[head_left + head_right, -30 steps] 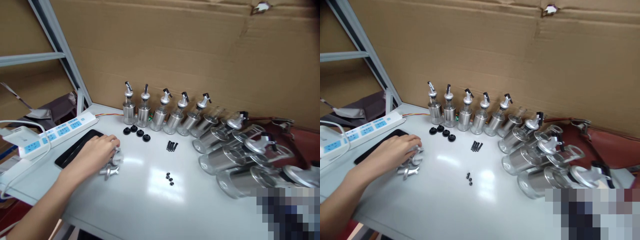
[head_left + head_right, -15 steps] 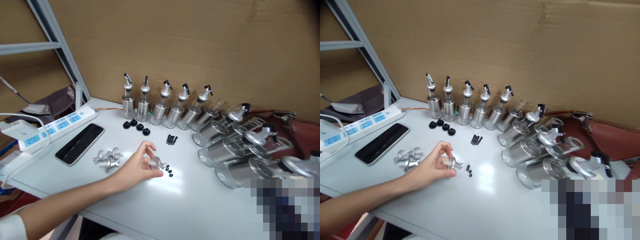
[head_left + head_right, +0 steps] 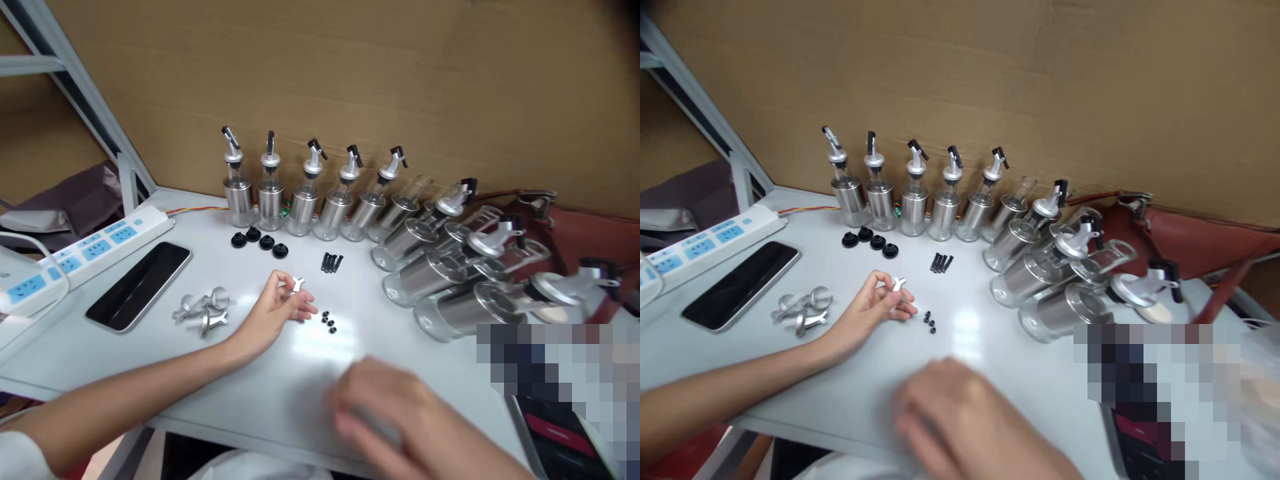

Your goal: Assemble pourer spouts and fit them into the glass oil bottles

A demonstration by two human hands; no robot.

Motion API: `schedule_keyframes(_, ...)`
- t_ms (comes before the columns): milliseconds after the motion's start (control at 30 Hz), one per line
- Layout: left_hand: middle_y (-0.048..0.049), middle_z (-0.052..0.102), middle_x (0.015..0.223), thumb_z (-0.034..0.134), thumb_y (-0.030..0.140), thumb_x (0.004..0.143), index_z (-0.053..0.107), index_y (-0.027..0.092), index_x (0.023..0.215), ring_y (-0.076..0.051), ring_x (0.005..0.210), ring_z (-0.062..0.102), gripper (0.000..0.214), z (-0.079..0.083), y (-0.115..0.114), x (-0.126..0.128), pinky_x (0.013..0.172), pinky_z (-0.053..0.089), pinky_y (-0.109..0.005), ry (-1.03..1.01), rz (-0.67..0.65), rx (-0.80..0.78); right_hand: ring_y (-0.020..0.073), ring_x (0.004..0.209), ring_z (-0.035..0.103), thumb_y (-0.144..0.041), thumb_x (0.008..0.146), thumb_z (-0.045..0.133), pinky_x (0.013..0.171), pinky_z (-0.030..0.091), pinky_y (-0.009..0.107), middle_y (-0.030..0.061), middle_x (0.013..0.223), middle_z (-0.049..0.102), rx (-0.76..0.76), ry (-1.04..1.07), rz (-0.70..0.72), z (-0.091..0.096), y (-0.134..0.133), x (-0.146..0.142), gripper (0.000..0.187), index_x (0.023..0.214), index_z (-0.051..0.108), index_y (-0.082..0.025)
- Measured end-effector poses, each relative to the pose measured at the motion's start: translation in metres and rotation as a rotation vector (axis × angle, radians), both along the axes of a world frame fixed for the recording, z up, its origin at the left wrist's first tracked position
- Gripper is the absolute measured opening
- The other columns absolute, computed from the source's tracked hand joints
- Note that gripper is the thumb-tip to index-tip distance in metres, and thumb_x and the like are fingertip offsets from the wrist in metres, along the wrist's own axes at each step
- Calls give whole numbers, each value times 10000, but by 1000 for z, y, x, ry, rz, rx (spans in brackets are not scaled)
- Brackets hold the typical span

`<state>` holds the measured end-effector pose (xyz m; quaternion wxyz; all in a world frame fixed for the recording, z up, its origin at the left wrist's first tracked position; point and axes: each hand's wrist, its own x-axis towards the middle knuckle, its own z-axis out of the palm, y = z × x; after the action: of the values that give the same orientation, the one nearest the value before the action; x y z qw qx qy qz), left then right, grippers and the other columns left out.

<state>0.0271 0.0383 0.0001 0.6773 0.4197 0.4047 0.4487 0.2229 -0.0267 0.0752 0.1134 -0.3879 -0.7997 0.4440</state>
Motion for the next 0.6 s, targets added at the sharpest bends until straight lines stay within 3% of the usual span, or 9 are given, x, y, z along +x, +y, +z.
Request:
schedule_keyframes(67,3,569,854,585,521,867,436,214,909,-147,747,615,344,-1,-2,0,698,493,-308,76,-30,98,231,840,626,-163,928,461,786,484,382,74,907,689,312,-93,-151,-7,29,-2,175,976,620,-217)
schedule_keyframes(133,-2,538,832,499,462,930,497,198,912,-133,706,551,265,-3,-5,-2,684,455,-289,177,-69,192,224,796,617,-125,903,470,766,476,379,72,877,686,437,-133,-154,-19,52,-4,164,939,614,-195)
schedule_keyframes(233,8,495,861,595,293,884,502,205,958,-129,748,500,148,-8,-7,-5,729,415,-267,234,-97,246,209,796,603,-78,850,489,741,477,343,61,844,653,473,-96,-144,-36,67,-4,162,906,597,-185)
schedule_keyframes(300,13,481,879,620,208,847,477,215,991,-131,774,481,203,-10,-8,-6,741,398,-261,228,-106,240,204,806,592,-52,816,490,734,472,332,57,847,633,480,-68,-145,-42,67,-2,175,884,580,-185)
schedule_keyframes(600,-3,493,918,543,187,879,478,206,942,-146,813,483,92,-8,-8,-5,768,381,-292,240,-100,186,198,765,538,-37,742,515,716,437,340,37,802,582,449,-134,-146,-42,63,4,163,781,514,-195)
